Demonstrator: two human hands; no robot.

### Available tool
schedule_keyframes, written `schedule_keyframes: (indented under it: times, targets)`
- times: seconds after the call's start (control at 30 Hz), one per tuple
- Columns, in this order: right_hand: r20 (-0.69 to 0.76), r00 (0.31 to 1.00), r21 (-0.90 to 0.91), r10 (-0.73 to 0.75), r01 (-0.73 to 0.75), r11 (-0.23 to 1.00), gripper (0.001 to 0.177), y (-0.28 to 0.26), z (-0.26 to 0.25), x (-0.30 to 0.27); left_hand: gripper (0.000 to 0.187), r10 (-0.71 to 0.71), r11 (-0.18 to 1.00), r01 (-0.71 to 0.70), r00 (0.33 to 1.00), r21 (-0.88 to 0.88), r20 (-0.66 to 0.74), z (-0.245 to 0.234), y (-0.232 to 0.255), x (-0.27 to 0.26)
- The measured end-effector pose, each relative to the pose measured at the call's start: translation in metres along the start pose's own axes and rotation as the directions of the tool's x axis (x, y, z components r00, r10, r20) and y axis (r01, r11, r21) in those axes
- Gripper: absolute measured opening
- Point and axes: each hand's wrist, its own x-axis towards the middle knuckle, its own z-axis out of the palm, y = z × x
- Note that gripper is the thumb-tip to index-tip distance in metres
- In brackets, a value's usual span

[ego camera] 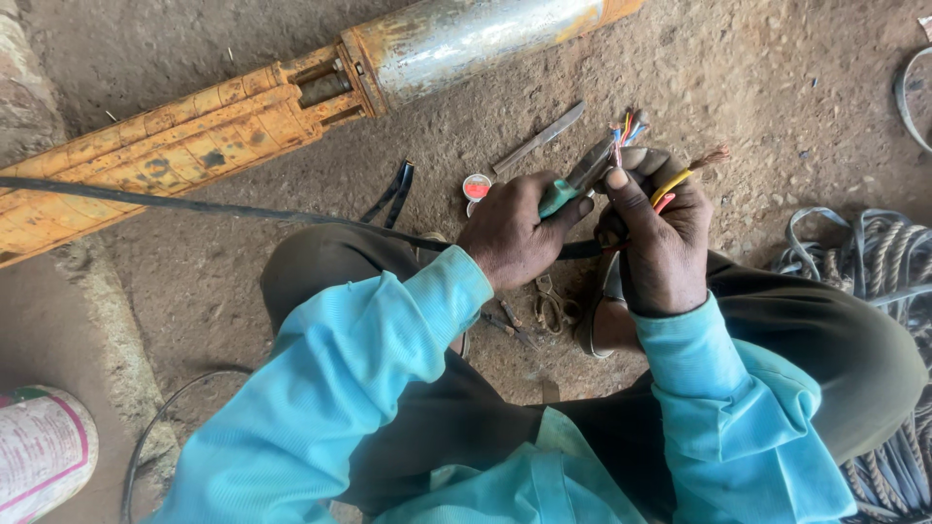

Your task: The person sits on the floor and uses pliers to strip the insulation from several colored wires. They hold the wires in one hand and use the pliers in the other to remove the outer coating, exposing the copper strands.

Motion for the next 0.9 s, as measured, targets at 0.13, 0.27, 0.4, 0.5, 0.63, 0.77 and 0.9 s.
schedule_keyframes:
  times: [0.13, 0.27, 0.4, 0.5, 0.63, 0.77, 0.9]
  targets:
    - [-0.022, 1.000, 0.039, 0.010, -0.009, 0.999, 0.009, 0.001, -0.003, -0.003, 0.030, 0.039, 0.999, -0.039, 0.999, -0.008, 0.008, 0.007, -0.005, 0.001]
    - [-0.010, 1.000, 0.006, -0.017, 0.017, 1.000, 0.008, 0.001, -0.001, -0.001, 0.028, 0.068, 0.991, -0.067, 0.998, -0.116, 0.010, 0.010, -0.009, 0.002]
    - [-0.028, 1.000, 0.006, 0.009, -0.009, 1.000, 0.008, 0.001, 0.000, -0.001, 0.028, 0.066, 0.987, -0.061, 0.997, -0.150, 0.031, 0.011, -0.012, 0.004]
    - [-0.004, 1.000, 0.010, -0.010, 0.010, 1.000, 0.007, 0.001, 0.001, -0.002, 0.028, 0.065, 0.985, -0.059, 0.997, -0.159, 0.035, 0.012, -0.015, 0.004]
    - [-0.010, 1.000, 0.020, 0.003, -0.003, 1.000, 0.008, 0.001, 0.001, -0.001, 0.029, 0.093, 0.976, -0.086, 0.995, -0.199, 0.024, 0.012, -0.015, 0.004]
    - [-0.001, 1.000, 0.019, -0.003, 0.003, 1.000, 0.008, 0.002, -0.001, 0.000, 0.031, 0.058, 0.977, -0.048, 0.997, -0.209, 0.041, 0.013, -0.012, 0.003]
    - [-0.013, 1.000, 0.037, -0.001, 0.001, 0.999, 0.007, 0.004, -0.002, 0.000, 0.031, 0.013, 0.987, -0.006, 0.999, -0.160, 0.040, 0.011, -0.008, 0.001]
